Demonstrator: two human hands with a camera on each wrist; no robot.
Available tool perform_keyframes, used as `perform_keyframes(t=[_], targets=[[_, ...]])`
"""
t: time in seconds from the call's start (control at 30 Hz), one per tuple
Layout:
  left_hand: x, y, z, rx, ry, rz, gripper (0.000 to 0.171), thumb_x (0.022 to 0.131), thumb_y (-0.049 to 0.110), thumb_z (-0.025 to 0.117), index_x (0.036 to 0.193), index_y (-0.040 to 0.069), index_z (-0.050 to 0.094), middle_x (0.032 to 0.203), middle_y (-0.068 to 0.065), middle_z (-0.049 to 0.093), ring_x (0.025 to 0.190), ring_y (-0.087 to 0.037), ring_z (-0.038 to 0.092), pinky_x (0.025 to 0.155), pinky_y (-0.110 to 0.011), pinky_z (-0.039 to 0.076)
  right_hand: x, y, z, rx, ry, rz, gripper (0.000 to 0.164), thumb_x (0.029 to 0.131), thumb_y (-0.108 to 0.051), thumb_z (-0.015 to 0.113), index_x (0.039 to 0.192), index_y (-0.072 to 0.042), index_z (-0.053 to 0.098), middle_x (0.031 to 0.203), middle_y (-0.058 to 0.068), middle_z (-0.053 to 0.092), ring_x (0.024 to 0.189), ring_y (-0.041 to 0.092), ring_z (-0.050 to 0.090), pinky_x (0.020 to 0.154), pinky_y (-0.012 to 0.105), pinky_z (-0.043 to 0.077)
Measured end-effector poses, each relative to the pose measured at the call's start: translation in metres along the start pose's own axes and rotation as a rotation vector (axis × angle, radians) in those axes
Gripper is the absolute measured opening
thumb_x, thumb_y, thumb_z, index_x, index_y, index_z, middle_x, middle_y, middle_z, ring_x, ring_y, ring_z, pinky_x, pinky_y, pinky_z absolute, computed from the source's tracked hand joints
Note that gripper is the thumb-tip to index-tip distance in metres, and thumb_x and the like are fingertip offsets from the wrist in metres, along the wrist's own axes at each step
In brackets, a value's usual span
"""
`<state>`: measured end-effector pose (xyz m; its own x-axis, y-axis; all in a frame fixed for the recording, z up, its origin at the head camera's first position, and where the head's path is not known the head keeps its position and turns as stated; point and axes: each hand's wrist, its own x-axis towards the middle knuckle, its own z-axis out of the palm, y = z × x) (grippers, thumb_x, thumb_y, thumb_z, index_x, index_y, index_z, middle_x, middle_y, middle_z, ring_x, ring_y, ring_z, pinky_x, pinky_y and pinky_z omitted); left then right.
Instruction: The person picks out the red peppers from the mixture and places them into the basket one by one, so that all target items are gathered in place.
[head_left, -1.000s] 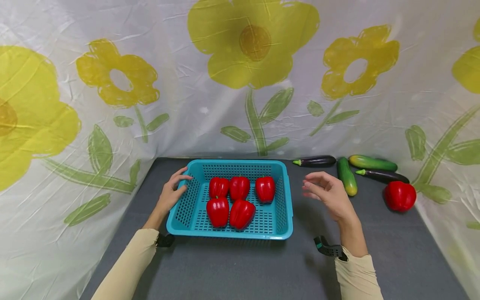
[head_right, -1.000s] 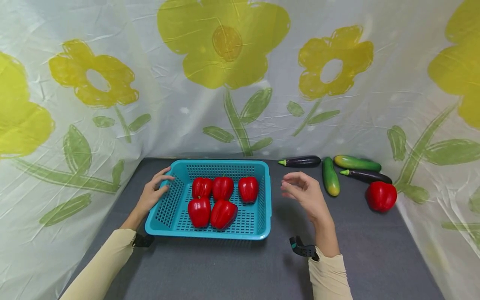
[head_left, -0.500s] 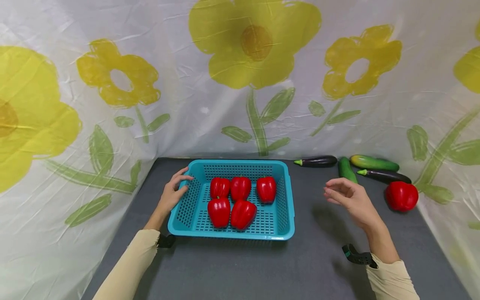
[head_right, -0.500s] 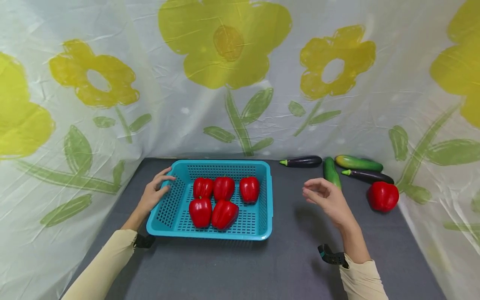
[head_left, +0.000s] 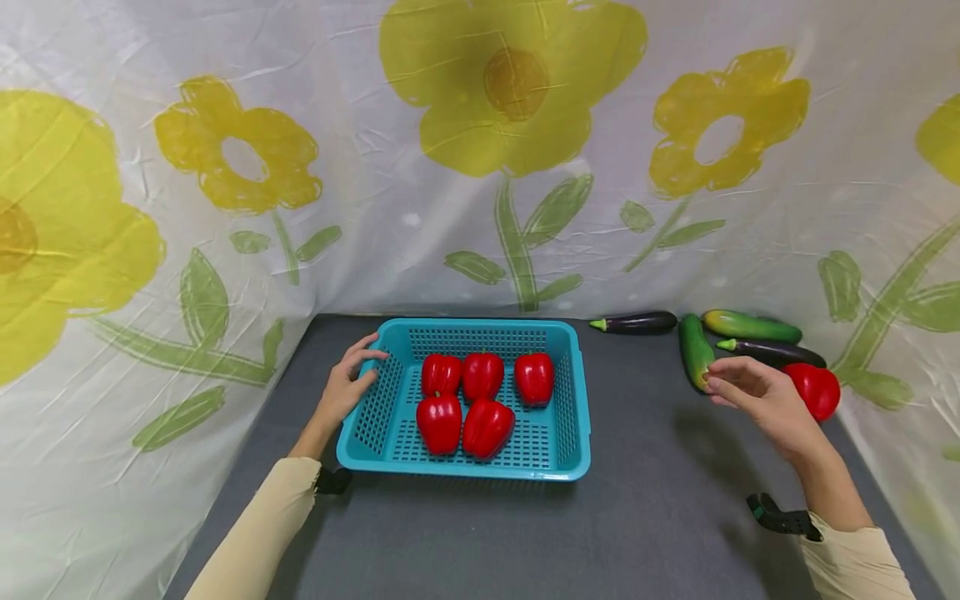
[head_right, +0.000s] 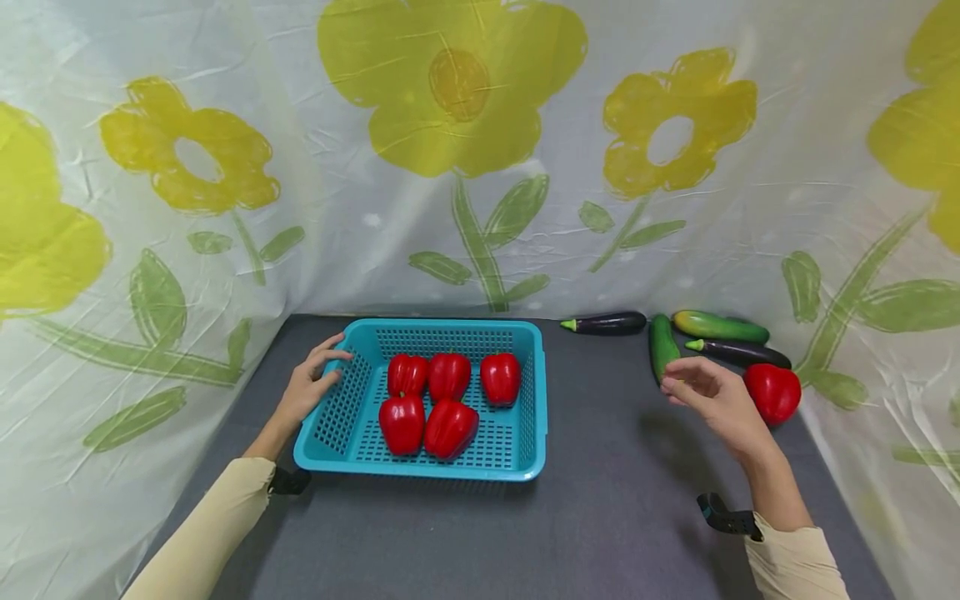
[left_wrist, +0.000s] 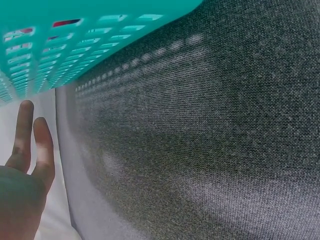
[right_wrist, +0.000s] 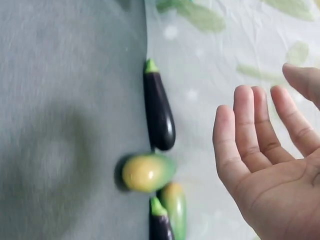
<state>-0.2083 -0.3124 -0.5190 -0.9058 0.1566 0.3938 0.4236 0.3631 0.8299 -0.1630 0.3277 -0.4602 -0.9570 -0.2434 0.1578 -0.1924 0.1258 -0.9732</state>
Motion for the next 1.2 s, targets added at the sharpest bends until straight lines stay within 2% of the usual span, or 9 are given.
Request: perform_keyframes(t=[0.2,0.4,0.5,0.53,0.63,0.73,0.9,1.07,1.2], targets=[[0.000,0.018,0.000,-0.036,-0.011,-0.010,0.026,0.093,-0.019,0.051,0.116,-0.019,0.061,0.152,-0.037,0.032,0.140,-0.055,0.027,0.099,-0.076,0.025,-0.007,0.004,-0.027,0.019,0.036,-0.017,0.027,0.097,0.009,0.060,0.124,0.008,0.060,0.110,0.005,0.071,0.096,0.016,0.070,0.082,0.027,0.055],[-0.001,0.007,0.000,-0.017,-0.010,-0.017,0.026,0.095,-0.015,0.051,0.118,-0.015,0.062,0.154,-0.031,0.033,0.141,-0.052,0.028,0.100,-0.075,0.025,-0.014,0.006,-0.055,0.127,0.099,-0.051,0.024,0.097,0.014,0.057,0.121,0.012,0.061,0.104,0.008,0.072,0.095,0.016,0.071,0.079,0.029,0.056],[-0.002,0.001,0.000,-0.017,-0.013,-0.023,0.027,0.096,-0.012,0.051,0.120,-0.012,0.063,0.156,-0.028,0.033,0.143,-0.049,0.027,0.102,-0.076,0.023,-0.018,0.005,-0.068,0.148,0.143,-0.027,0.025,0.096,0.015,0.058,0.119,0.011,0.062,0.104,0.006,0.073,0.093,0.015,0.072,0.077,0.029,0.056],[-0.002,0.002,0.000,-0.015,-0.017,-0.029,0.027,0.095,-0.012,0.051,0.120,-0.013,0.063,0.156,-0.028,0.033,0.142,-0.050,0.027,0.101,-0.076,0.023,-0.020,0.005,-0.071,0.117,0.164,-0.014,0.025,0.095,0.014,0.059,0.119,0.009,0.063,0.104,0.005,0.073,0.091,0.015,0.072,0.076,0.027,0.056],[-0.001,0.005,0.000,-0.018,-0.015,-0.030,0.027,0.095,-0.013,0.052,0.120,-0.013,0.063,0.156,-0.028,0.033,0.143,-0.048,0.027,0.101,-0.075,0.024,-0.023,0.006,-0.081,-0.073,0.234,0.033,0.026,0.096,0.006,0.064,0.121,-0.001,0.066,0.105,-0.006,0.072,0.087,0.009,0.071,0.074,0.021,0.055],[0.000,0.020,0.000,-0.023,-0.020,-0.035,0.027,0.094,-0.015,0.051,0.118,-0.016,0.062,0.154,-0.032,0.032,0.142,-0.053,0.027,0.100,-0.074,0.025,-0.027,0.010,-0.090,-0.250,0.296,0.056,0.028,0.097,0.000,0.066,0.124,-0.009,0.065,0.109,-0.014,0.066,0.091,0.000,0.066,0.075,0.014,0.050],[0.000,0.027,0.001,-0.008,-0.020,-0.019,0.025,0.094,-0.015,0.050,0.117,-0.017,0.061,0.154,-0.031,0.033,0.138,-0.056,0.028,0.094,-0.069,0.031,-0.033,0.014,-0.100,-0.335,0.389,0.102,0.036,0.097,-0.009,0.069,0.131,-0.018,0.062,0.118,-0.021,0.056,0.106,-0.007,0.052,0.080,0.007,0.039],[0.001,0.026,0.001,-0.021,-0.020,-0.022,0.024,0.094,-0.014,0.051,0.117,-0.018,0.059,0.154,-0.032,0.033,0.139,-0.055,0.028,0.095,-0.071,0.030,-0.035,0.023,-0.103,-0.390,0.451,0.164,0.052,0.095,-0.017,0.074,0.143,-0.023,0.056,0.132,-0.015,0.050,0.128,0.010,0.045,0.087,0.008,0.037],[0.002,0.024,0.000,-0.026,-0.027,-0.016,0.024,0.095,-0.013,0.051,0.117,-0.018,0.059,0.154,-0.033,0.032,0.139,-0.057,0.027,0.094,-0.074,0.028,-0.034,0.032,-0.103,-0.436,0.475,0.216,0.063,0.094,-0.023,0.075,0.152,-0.024,0.050,0.157,-0.003,0.037,0.147,0.032,0.028,0.109,0.024,0.030]])
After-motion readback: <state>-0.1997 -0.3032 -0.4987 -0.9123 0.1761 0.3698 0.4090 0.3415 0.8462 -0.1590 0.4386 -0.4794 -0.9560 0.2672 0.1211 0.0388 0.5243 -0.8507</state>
